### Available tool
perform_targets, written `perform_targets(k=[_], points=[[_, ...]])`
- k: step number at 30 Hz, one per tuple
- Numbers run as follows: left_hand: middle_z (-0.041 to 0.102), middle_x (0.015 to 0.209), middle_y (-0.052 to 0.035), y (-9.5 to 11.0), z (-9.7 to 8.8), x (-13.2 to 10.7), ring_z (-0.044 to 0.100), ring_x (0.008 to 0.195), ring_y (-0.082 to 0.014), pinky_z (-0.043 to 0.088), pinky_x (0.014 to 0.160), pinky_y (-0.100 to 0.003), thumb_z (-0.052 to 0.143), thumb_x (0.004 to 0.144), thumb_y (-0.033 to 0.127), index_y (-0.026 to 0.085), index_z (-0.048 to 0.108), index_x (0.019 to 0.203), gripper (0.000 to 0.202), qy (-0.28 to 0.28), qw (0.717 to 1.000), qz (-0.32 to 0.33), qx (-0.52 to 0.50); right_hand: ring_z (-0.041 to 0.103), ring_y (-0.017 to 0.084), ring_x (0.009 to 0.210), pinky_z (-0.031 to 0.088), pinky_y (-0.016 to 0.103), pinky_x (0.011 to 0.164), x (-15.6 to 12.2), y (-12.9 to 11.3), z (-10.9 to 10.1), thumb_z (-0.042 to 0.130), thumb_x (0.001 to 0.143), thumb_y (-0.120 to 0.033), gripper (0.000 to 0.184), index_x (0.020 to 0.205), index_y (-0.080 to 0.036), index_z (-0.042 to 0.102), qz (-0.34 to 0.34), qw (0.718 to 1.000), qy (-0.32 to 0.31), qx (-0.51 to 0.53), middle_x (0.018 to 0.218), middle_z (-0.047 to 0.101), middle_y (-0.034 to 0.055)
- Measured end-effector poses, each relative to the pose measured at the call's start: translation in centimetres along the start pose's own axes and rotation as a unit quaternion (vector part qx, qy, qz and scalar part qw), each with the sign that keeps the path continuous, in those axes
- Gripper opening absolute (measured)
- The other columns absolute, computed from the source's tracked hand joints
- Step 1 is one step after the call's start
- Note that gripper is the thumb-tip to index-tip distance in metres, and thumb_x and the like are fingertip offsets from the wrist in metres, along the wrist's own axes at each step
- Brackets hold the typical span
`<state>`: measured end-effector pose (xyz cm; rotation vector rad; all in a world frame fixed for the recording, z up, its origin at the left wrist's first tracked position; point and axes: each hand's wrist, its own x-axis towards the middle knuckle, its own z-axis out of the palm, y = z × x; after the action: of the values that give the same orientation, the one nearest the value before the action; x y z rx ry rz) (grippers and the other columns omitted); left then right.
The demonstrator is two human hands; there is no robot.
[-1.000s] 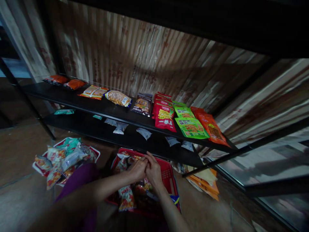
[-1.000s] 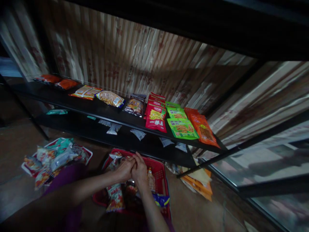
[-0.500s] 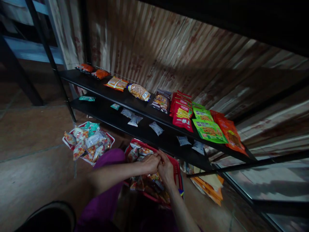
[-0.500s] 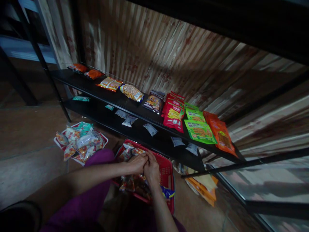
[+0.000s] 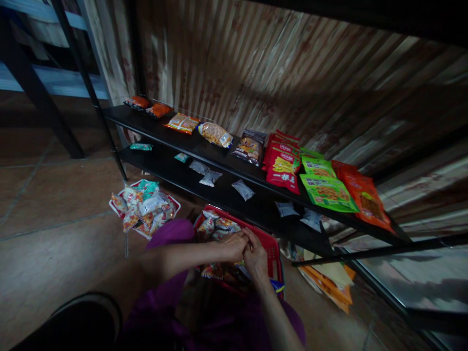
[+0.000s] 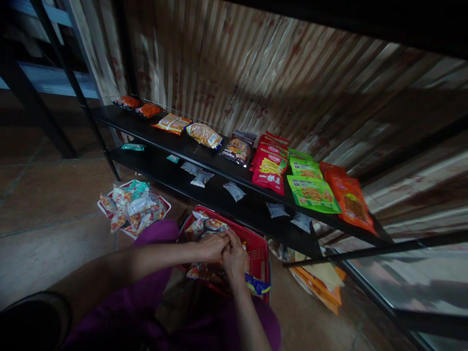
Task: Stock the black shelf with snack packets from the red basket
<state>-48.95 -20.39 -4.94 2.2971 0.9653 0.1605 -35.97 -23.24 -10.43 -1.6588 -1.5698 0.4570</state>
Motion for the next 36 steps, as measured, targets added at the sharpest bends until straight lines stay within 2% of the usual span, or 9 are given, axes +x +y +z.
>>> perform_targets(k=[5,13,25,30,36], points=[[0.053,0.124,-0.02,0.1,0.2,-0.7,0.058,0.107,-0.0302,0.05,0.089,-0.039,0.051,0.077,0.016,0.003,0.047,0.122,0.047,0.005,1.0,-0.005,0.012,0.059,0.021,0.11,0.042,0.041,0.102,-0.5,-0.2,0.2,0.043,0.071,-0.02,0.039,0.102,-0.023,0.067,-0.004,1.0,0.0,0.004,0.113,0.066,0.0055],[0.054,0.125,-0.0183,-0.6,0.1,-0.3,0.058,0.107,-0.0284,0.05,0.089,-0.039,0.051,0.076,0.015,0.008,0.048,0.119,0.043,0.01,1.0,-0.011,0.017,0.058,0.023,0.112,0.039,0.044,0.104,0.2,-0.5,0.6,0.042,0.07,-0.024,0.042,0.102,-0.019,0.067,0.01,1.0,-0.014,0.012,0.112,0.066,0.0089],[0.055,0.123,-0.019,-0.9,1.3,1.1,0.057,0.11,-0.0273,0.049,0.091,-0.036,0.052,0.077,0.015,0.006,0.047,0.12,0.045,-0.003,1.0,-0.006,0.015,0.06,0.022,0.107,0.042,0.044,0.101,0.0,1.1,0.7,0.043,0.071,-0.024,0.037,0.099,-0.02,0.068,0.021,0.999,0.003,0.024,0.109,0.068,0.0084],[0.056,0.12,-0.0193,-2.3,2.2,1.8,0.059,0.106,-0.0279,0.05,0.09,-0.035,0.056,0.076,0.021,0.005,0.048,0.12,0.048,-0.012,1.0,0.006,0.009,0.062,0.023,0.105,0.045,0.044,0.098,0.2,2.0,1.7,0.043,0.071,-0.024,0.038,0.099,-0.019,0.068,0.037,0.999,-0.014,0.012,0.106,0.069,0.0094],[0.056,0.12,-0.0175,-4.9,2.8,2.9,0.059,0.105,-0.0262,0.049,0.089,-0.036,0.057,0.071,0.012,0.009,0.049,0.118,0.047,-0.029,0.999,-0.019,0.007,0.064,0.019,0.103,0.047,0.036,0.096,1.5,2.5,3.5,0.043,0.07,-0.016,0.039,0.1,-0.02,0.068,0.042,0.999,-0.034,0.006,0.107,0.069,0.0071]])
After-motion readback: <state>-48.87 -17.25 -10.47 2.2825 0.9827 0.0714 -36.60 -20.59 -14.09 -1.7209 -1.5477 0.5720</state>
